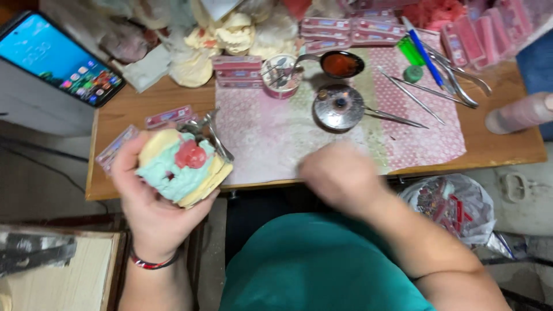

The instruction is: Applying material to a dental crown model and fitting it into a larger dental cast on a laboratory bench.

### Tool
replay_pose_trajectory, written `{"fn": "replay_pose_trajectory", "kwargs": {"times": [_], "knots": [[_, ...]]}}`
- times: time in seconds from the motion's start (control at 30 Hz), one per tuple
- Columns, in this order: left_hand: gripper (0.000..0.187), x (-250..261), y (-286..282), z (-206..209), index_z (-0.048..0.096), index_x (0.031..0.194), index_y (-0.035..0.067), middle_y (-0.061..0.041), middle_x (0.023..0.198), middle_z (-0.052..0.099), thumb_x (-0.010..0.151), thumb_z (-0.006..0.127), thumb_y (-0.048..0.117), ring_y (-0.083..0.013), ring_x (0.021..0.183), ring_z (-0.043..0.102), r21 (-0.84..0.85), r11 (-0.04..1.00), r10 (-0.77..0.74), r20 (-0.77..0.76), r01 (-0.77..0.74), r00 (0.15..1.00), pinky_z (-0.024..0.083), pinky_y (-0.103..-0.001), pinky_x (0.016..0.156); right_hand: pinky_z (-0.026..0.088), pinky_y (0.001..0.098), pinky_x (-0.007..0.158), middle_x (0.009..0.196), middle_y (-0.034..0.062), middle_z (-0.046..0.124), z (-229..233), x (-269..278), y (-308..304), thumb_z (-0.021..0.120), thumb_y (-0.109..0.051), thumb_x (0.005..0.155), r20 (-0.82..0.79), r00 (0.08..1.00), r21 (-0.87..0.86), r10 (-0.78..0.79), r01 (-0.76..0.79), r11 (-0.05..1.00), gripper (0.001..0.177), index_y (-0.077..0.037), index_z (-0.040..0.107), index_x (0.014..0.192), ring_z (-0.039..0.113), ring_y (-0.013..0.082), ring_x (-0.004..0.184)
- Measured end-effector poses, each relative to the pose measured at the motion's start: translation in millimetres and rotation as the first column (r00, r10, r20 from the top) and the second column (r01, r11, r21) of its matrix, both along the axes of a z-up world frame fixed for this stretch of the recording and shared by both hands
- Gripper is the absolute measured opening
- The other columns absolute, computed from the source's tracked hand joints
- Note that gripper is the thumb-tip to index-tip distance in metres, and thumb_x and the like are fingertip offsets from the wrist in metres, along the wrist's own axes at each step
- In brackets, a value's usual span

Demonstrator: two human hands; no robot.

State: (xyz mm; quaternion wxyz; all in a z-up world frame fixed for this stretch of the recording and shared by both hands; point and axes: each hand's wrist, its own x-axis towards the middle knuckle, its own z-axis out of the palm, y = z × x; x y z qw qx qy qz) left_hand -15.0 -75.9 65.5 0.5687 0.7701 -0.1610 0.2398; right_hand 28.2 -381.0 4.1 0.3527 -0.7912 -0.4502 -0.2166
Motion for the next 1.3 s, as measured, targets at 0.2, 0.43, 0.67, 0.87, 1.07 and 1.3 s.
{"fn": "replay_pose_trajectory", "kwargs": {"times": [0.2, 0.43, 0.67, 0.87, 1.07, 1.3], "knots": [[0.097, 26.6, -23.8, -29.2, 0.032, 0.148, 0.006, -0.021, 0.149, 0.047, 0.072, 0.092, 0.005, -0.0295, 0.141, 0.055, -0.075, 0.990, -0.127, -0.095, 0.120, 0.987, 0.046, -0.040, 0.123, 0.052, 0.0402, 0.095, 0.109, 0.0056, 0.078, -4.9, 15.1, -132.4, 0.083, -0.012, 0.098, 0.065, 0.758, -0.349, -0.649, 0.627, 0.697, 0.012, -0.009, 0.072, 0.103, 0.068, 0.0282, 0.100], [0.095, 42.5, -51.8, -47.0, 0.037, 0.146, 0.007, -0.017, 0.143, 0.057, 0.072, 0.095, 0.017, -0.0245, 0.131, 0.063, -0.044, 0.998, -0.047, -0.103, 0.043, 0.994, 0.048, -0.034, 0.116, 0.050, 0.0404, 0.092, 0.106, 0.0032, 0.074, -16.2, 22.5, -149.0, 0.065, 0.008, 0.091, 0.103, 0.846, -0.405, -0.524, 0.516, 0.754, 0.028, -0.015, 0.074, 0.105, 0.063, 0.0294, 0.096], [0.097, 42.8, -51.6, -57.6, 0.037, 0.146, 0.007, -0.017, 0.143, 0.058, 0.070, 0.095, 0.023, -0.0293, 0.129, 0.065, 0.070, 0.998, 0.004, -0.114, 0.004, 0.993, 0.051, -0.036, 0.111, 0.051, 0.0379, 0.110, 0.134, 0.0225, 0.067, 10.6, 10.5, -116.5, 0.067, 0.009, 0.094, -0.452, 0.797, -0.087, -0.400, 0.407, 0.909, 0.038, 0.007, 0.062, 0.131, 0.066, 0.0305, 0.122], [0.100, 45.4, -58.0, -62.7, 0.037, 0.146, 0.006, -0.016, 0.142, 0.055, 0.068, 0.097, 0.023, -0.0305, 0.130, 0.061, 0.098, 0.995, 0.018, -0.094, -0.009, 0.995, 0.049, -0.037, 0.113, 0.055, 0.0362, 0.099, 0.123, 0.0184, 0.070, -6.1, 22.7, -76.8, 0.089, -0.014, 0.089, -0.465, 0.714, 0.025, -0.523, 0.602, 0.798, 0.047, -0.004, 0.052, 0.117, 0.071, 0.0291, 0.120], [0.096, 53.4, -63.7, -70.9, 0.039, 0.144, 0.005, -0.017, 0.140, 0.055, 0.068, 0.095, 0.021, -0.0322, 0.130, 0.061, 0.087, 0.996, 0.026, -0.044, -0.022, 0.999, 0.047, -0.038, 0.115, 0.050, 0.0383, 0.082, 0.112, 0.0038, 0.074, -3.3, 32.5, -55.9, 0.098, -0.036, 0.078, -0.372, 0.554, -0.225, -0.745, 0.725, 0.651, 0.064, -0.011, 0.052, 0.116, 0.071, 0.0213, 0.095], [0.102, 61.2, -66.3, -81.4, 0.046, 0.143, -0.001, -0.026, 0.130, 0.060, 0.058, 0.100, 0.014, -0.0444, 0.123, 0.064, -0.060, 0.997, 0.034, -0.057, -0.037, 0.998, 0.050, -0.053, 0.107, 0.058, 0.0474, 0.085, 0.113, 0.0152, 0.078, 3.7, 27.8, -43.6, 0.100, -0.028, 0.079, -0.353, 0.616, -0.087, -0.705, 0.728, 0.680, 0.060, -0.005, 0.056, 0.114, 0.074, 0.0384, 0.103]]}}
